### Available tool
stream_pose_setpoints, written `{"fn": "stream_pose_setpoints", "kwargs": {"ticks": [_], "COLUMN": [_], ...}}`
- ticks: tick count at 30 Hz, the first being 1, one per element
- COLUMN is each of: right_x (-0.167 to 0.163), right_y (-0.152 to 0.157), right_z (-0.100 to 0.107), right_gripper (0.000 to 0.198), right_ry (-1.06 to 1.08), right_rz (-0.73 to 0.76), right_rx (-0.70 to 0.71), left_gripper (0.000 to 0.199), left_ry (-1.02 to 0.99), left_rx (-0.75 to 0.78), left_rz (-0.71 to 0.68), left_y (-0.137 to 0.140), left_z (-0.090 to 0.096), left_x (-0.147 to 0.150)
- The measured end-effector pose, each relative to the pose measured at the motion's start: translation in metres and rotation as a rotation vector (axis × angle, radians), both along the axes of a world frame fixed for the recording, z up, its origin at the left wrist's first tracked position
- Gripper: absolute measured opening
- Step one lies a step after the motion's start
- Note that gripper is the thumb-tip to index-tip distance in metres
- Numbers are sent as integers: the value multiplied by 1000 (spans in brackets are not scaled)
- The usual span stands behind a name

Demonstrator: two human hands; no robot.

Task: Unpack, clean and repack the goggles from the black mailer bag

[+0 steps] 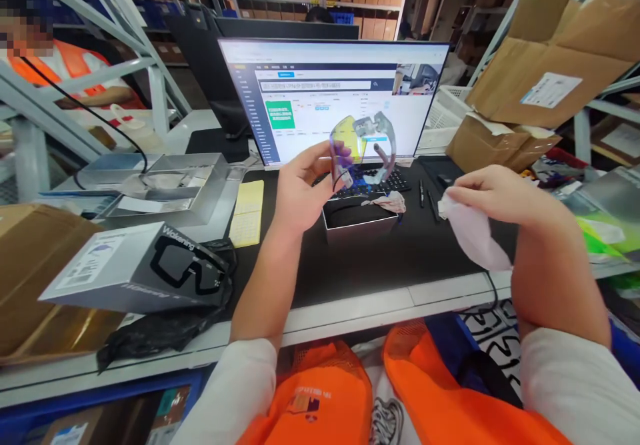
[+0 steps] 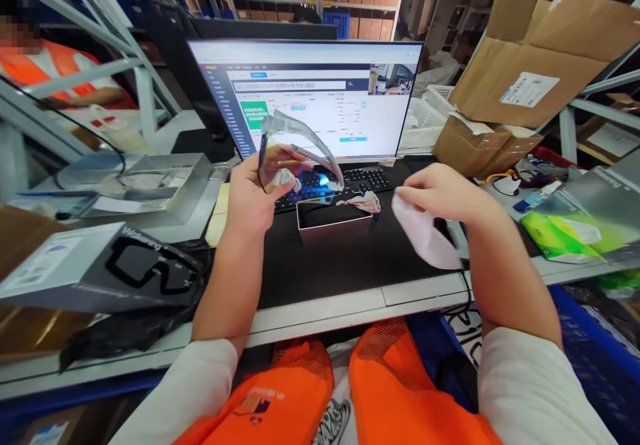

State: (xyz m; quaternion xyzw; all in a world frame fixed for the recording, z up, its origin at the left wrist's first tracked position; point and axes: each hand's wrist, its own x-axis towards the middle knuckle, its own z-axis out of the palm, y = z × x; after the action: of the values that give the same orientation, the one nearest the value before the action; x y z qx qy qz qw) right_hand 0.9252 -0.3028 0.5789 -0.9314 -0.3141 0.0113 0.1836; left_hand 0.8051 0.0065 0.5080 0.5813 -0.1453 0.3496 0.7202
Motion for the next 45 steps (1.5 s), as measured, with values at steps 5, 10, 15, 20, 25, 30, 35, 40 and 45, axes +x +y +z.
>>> {"fn": "stream_pose_setpoints", "kwargs": {"ticks": [5,10,15,20,25,30,35,40,45], "right_x": [-12,-11,-8,-10,-10,-6,5,5,4], "right_y": [66,106,124,128,129,130,119,111,105], "right_z": [-9,-37,-45,-48,-63,-69,-69,-64,-59], "right_gripper": [51,62,63,56,45,27,28,36,42], "right_ry": [291,632,744,659,675,831,839,828,842], "right_rz": [159,286,377,316,308,368,455,542,539], "right_rx": [-48,288,473,513,565,656,693,740,829], "left_gripper": [42,44,45,37,35,33,30,31,36], "left_ry": [20,63,46,35,-17,44,158,78,118], "left_rx": [-77,-146,-131,20,11,89,383,212,-228], "left_rz": [-231,-184,-67,187,291,148,433,294,-158], "left_y": [-29,-32,-13,4,1,-8,-13,-18,-30], "left_z": [-3,-3,-1,-3,-2,-2,-2,-9,-15], "left_x": [-2,-2,-1,-4,-7,-10,-15,0,16]}}
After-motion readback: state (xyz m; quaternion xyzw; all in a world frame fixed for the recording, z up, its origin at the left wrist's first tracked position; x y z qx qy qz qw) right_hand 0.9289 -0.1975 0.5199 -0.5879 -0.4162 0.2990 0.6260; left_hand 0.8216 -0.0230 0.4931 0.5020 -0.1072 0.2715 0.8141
